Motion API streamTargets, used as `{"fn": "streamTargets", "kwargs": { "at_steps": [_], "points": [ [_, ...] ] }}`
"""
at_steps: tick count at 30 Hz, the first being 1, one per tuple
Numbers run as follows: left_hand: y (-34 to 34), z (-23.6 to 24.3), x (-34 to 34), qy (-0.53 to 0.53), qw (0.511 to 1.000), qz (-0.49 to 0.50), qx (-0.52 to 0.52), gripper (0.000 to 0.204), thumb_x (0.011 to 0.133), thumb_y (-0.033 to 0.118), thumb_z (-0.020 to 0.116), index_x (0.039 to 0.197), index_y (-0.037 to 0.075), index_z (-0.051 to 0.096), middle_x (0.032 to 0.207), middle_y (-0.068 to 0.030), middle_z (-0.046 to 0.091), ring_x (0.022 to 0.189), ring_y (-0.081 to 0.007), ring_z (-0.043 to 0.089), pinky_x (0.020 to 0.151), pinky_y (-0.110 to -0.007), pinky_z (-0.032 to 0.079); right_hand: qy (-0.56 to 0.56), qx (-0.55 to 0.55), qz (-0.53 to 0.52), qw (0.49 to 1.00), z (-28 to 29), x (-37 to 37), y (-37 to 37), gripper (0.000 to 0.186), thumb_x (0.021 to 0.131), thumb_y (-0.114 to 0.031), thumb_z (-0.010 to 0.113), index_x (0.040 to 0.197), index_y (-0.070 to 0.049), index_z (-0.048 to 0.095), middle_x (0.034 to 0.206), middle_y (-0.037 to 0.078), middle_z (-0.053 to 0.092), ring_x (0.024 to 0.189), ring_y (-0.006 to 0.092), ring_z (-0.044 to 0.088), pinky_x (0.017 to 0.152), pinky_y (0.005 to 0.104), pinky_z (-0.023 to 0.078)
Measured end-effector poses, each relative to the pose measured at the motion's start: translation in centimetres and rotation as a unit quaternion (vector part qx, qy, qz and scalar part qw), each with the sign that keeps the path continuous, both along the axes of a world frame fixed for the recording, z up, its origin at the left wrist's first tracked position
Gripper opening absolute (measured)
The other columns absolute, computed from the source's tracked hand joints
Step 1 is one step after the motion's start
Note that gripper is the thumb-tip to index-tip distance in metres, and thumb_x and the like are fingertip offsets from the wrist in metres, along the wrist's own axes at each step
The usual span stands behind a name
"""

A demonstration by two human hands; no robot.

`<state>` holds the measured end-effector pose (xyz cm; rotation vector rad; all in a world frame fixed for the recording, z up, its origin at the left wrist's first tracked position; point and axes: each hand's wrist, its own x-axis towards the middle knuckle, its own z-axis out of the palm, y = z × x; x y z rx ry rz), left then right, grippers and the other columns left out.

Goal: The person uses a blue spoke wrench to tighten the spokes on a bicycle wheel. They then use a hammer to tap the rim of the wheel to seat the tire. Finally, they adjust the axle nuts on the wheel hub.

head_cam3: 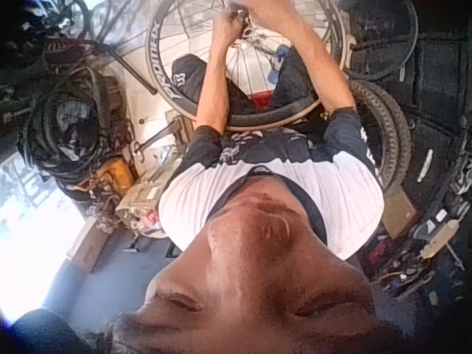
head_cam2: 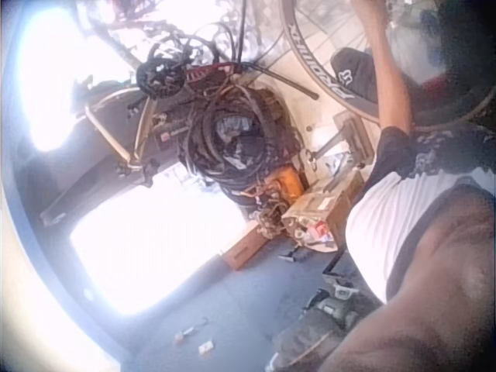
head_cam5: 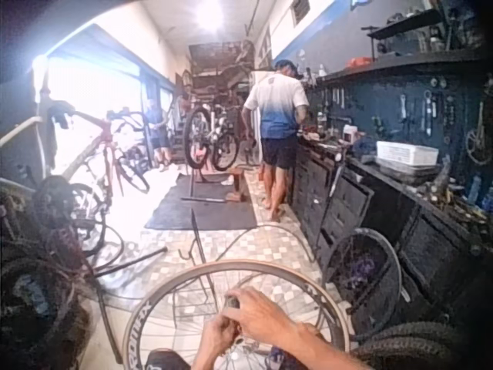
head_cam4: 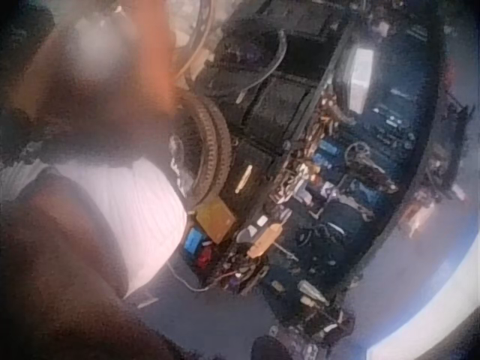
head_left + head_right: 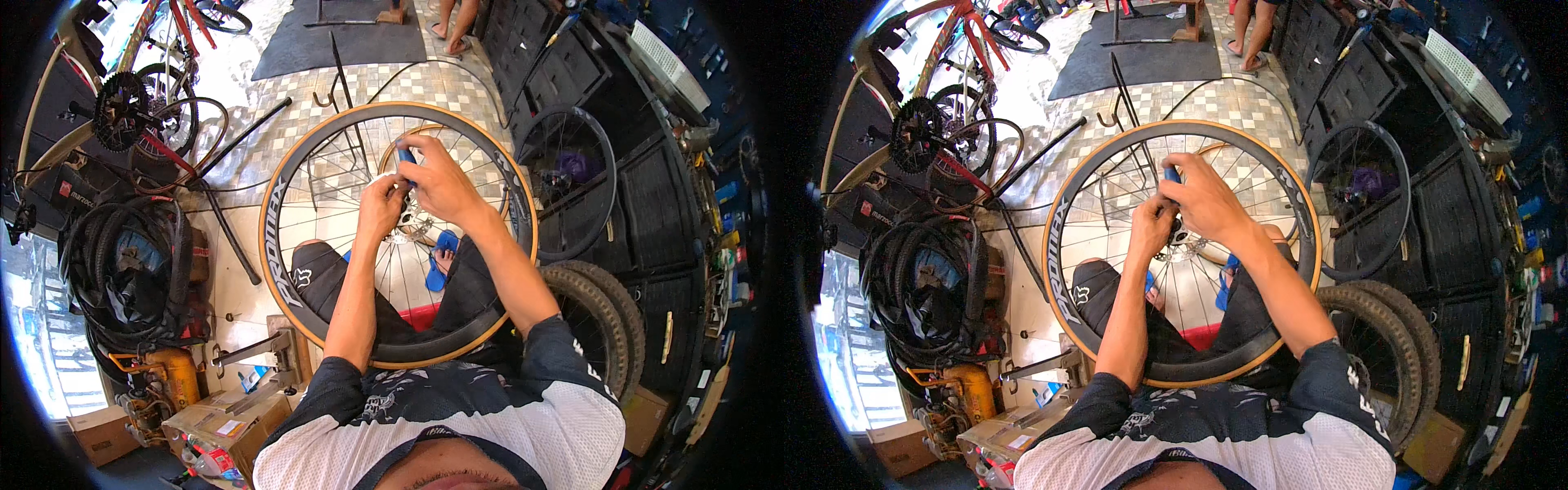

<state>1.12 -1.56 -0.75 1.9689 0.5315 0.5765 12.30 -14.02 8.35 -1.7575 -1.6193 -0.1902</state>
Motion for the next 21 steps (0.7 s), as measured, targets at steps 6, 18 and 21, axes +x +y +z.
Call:
{"fn": "streamTargets", "kwargs": {
  "at_steps": [6, 18, 21],
  "points": [
    [-0.4, 0.6, -0.2, -0.017, 1.0, 0.012, -0.02, 0.02, 0.088, 0.015, 0.076, 0.101, 0.0, 0.075, 0.064, -0.0065, 0.053, 0.06, -0.0142, 0.048, 0.058, -0.034, 0.042, 0.612, 0.196, 0.105, 0.759, -6.1, -0.6, 0.6, 0.032, 0.107, -0.015, 0.062, 0.136, -0.005, 0.055, 0.11, 0.01, 0.068, 0.106, 0.02, 0.067, 0.094, 0.0329, 0.054],
    [-0.3, 1.1, 1.1, 0.008, 1.0, 0.016, 0.018, 0.024, 0.088, 0.021, 0.078, 0.098, 0.001, 0.072, 0.064, -0.0134, 0.059, 0.059, -0.0278, 0.057, 0.059, -0.042, 0.045, -0.121, -0.166, -0.097, 0.974, 4.4, 0.9, 0.5, 0.038, 0.091, -0.027, 0.07, 0.127, -0.014, 0.068, 0.112, 0.011, 0.07, 0.099, 0.0334, 0.069, 0.084, 0.0451, 0.057],
    [-0.5, 1.0, 0.8, 0.011, 0.998, 0.012, 0.06, 0.023, 0.09, 0.02, 0.075, 0.102, 0.0, 0.072, 0.069, -0.018, 0.064, 0.062, -0.0332, 0.062, 0.062, -0.045, 0.048, -0.115, -0.215, -0.064, 0.968, 4.7, 0.2, -0.1, 0.036, 0.087, -0.018, 0.071, 0.123, -0.017, 0.068, 0.117, 0.01, 0.068, 0.098, 0.0327, 0.069, 0.081, 0.0448, 0.058]
  ]
}}
